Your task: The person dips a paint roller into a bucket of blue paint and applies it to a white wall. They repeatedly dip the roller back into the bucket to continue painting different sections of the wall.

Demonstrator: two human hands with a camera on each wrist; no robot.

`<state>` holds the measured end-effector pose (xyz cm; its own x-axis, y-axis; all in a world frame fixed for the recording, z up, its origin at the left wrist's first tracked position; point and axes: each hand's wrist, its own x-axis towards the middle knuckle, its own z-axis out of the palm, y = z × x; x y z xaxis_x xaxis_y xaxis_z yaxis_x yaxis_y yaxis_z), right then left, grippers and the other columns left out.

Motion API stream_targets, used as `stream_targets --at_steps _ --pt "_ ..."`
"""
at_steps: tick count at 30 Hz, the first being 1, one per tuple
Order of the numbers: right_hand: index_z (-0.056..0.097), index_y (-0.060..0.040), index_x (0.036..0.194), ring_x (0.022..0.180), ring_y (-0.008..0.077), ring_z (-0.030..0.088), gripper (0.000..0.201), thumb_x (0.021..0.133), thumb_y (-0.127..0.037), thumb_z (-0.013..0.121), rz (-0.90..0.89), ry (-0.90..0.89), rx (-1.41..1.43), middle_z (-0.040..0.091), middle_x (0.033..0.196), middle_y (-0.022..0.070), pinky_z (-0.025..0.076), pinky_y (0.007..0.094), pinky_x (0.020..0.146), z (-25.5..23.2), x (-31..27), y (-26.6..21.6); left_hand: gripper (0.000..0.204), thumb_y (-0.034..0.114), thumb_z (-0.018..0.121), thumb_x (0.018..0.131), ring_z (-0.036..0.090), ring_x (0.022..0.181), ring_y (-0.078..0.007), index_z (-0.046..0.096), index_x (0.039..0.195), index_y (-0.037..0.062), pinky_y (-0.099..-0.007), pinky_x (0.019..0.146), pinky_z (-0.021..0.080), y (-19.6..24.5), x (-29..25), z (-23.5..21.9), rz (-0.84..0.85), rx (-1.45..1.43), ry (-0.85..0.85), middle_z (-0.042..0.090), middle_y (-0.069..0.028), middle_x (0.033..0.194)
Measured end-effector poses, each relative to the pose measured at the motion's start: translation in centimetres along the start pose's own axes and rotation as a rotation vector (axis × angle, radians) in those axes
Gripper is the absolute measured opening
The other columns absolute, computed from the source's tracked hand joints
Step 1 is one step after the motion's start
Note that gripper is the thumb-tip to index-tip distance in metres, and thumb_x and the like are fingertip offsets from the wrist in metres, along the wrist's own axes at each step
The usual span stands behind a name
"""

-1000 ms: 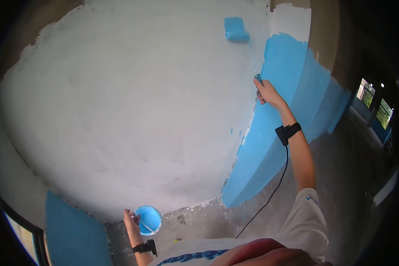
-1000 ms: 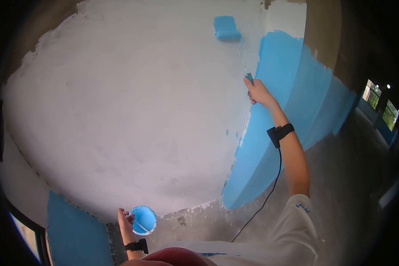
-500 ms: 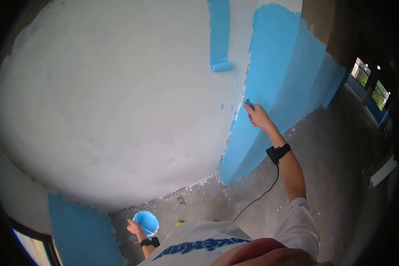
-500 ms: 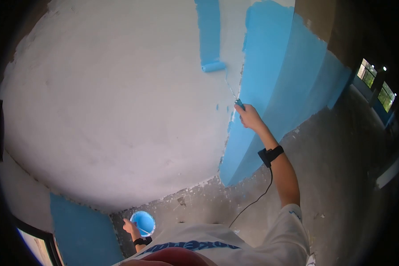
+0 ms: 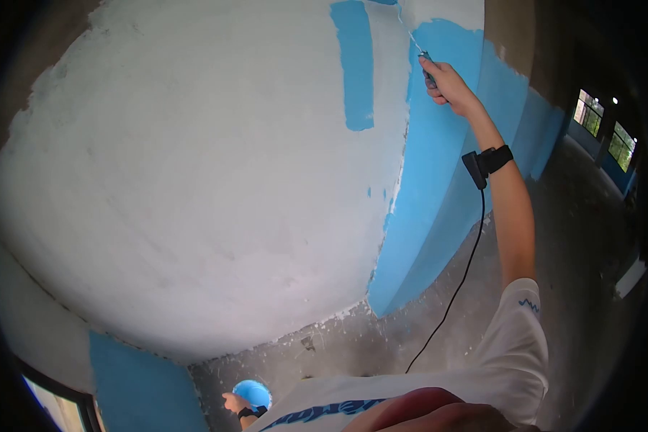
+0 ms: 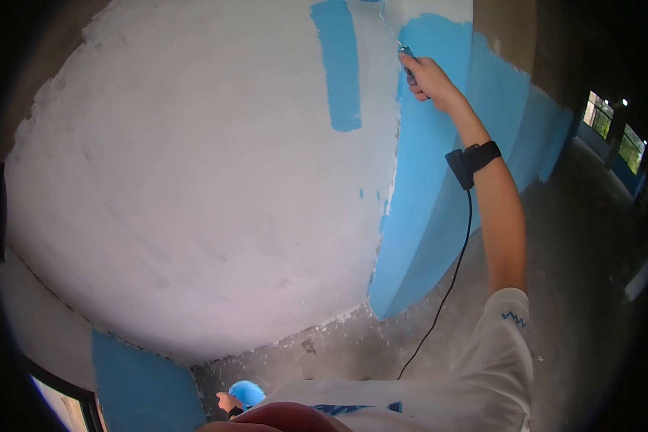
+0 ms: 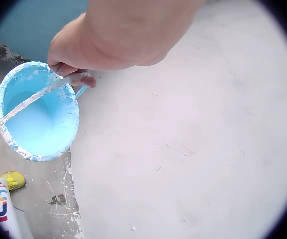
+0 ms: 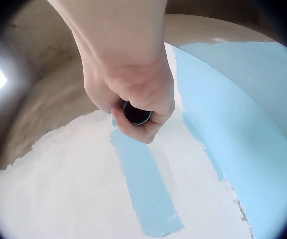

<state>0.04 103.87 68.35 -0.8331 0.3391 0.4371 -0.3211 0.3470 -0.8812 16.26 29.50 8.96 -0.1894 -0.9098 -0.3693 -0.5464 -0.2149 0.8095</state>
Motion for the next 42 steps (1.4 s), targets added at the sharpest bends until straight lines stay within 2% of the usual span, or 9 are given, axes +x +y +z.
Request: stream_targets --at_steps 4,9,17,20,22,24,28,35,42 --pt "0.045 -0.0042 0.081 0.046 0.0091 0.036 0.042 0.096 -0.043 0.049 -0.003 0.07 -0.155 0.04 0.061 -0.0007 0.03 0.026 0.038 0.9 2.3 1.7 0.065 0.046 0.043 0.091 0.062 0.096 -0.0398 0.057 0.111 -0.014 -0.0462 0.084 0.049 -1.8 2.5 -0.3 -0.04 -0.094 -0.009 0.063 -0.0284 0.106" --pt "0.05 -0.0007 0.085 0.045 0.014 0.045 0.044 0.097 -0.043 0.046 0.079 0.091 -0.344 0.046 0.06 0.0044 0.037 0.0309 0.038 3.2 -1.9 10.2 0.067 0.047 0.04 0.092 0.059 0.106 -0.0442 0.056 0.115 -0.0136 -0.0488 0.093 0.047 -1.1 2.0 -1.1 -0.068 -0.053 -0.057 0.06 -0.0311 0.114" --pt "0.046 -0.0044 0.08 0.037 0.0127 0.039 0.038 0.099 -0.038 0.045 0.132 0.045 -0.364 0.039 0.051 0.0004 0.033 0.0312 0.035 4.6 -11.2 25.2 0.067 0.048 0.039 0.094 0.058 0.109 -0.0445 0.056 0.115 -0.0134 -0.0497 0.094 0.046 -0.1 1.1 -1.5 -0.066 0.004 -0.038 0.06 -0.0312 0.115" --pt "0.046 -0.0059 0.077 0.038 0.0112 0.039 0.037 0.098 -0.037 0.047 0.16 0.009 -0.405 0.039 0.05 -0.0012 0.031 0.03 0.034 4.6 -13.8 24.3 0.066 0.046 0.038 0.095 0.059 0.106 -0.0431 0.056 0.114 -0.0146 -0.0488 0.092 0.047 0.1 0.9 -1.6 -0.069 -0.012 -0.042 0.061 -0.0305 0.113" --pt "0.051 -0.0019 0.076 0.048 0.0162 0.045 0.041 0.097 -0.037 0.05 0.377 -0.024 -0.275 0.048 0.059 0.0047 0.038 0.0349 0.045 4.5 -15.0 22.0 0.066 0.045 0.037 0.095 0.06 0.105 -0.0423 0.056 0.114 -0.0151 -0.0484 0.092 0.048 -0.4 1.6 -1.8 -0.066 -0.031 -0.072 0.061 -0.0301 0.112" --pt "0.049 -0.0046 0.074 0.044 0.0123 0.041 0.039 0.096 -0.037 0.051 0.369 -0.026 -0.209 0.046 0.058 0.0019 0.033 0.031 0.041 3.8 -15.5 19.9 0.067 0.045 0.036 0.096 0.061 0.104 -0.0416 0.055 0.114 -0.0161 -0.0481 0.092 0.048 -1.1 2.3 -1.9 -0.049 -0.062 -0.102 0.061 -0.0297 0.113" --pt "0.046 -0.0085 0.073 0.041 0.0049 0.033 0.038 0.096 -0.038 0.053 0.18 0.041 -0.085 0.04 0.056 -0.0039 0.024 0.0239 0.035 1.4 -13.1 13.5 0.068 0.045 0.035 0.096 0.061 0.104 -0.042 0.054 0.116 -0.0166 -0.0488 0.092 0.048 -1.9 3.9 -0.8 -0.126 -0.179 -0.041 0.06 -0.0299 0.115" --pt "0.044 -0.0111 0.073 0.045 0.0047 0.029 0.044 0.097 -0.048 0.047 -0.032 0.162 -0.058 0.034 0.058 -0.0057 0.023 0.0233 0.038 -3.0 -3.0 1.6 0.069 0.046 0.032 0.096 0.06 0.105 -0.0423 0.053 0.118 -0.0163 -0.0499 0.092 0.048 -0.9 1.8 -1.3 -0.096 -0.035 0.005 0.059 -0.031 0.116" --pt "0.042 -0.0093 0.073 0.044 0.0082 0.032 0.046 0.098 -0.047 0.044 0.002 0.193 -0.227 0.036 0.059 -0.0031 0.026 0.0255 0.037 -2.7 2.4 2.7 0.069 0.046 0.037 0.094 0.062 0.1 -0.041 0.052 0.117 -0.0168 -0.0477 0.086 0.05 -2.1 4.8 -0.3 -0.09 -0.203 -0.054 0.059 -0.03 0.116"
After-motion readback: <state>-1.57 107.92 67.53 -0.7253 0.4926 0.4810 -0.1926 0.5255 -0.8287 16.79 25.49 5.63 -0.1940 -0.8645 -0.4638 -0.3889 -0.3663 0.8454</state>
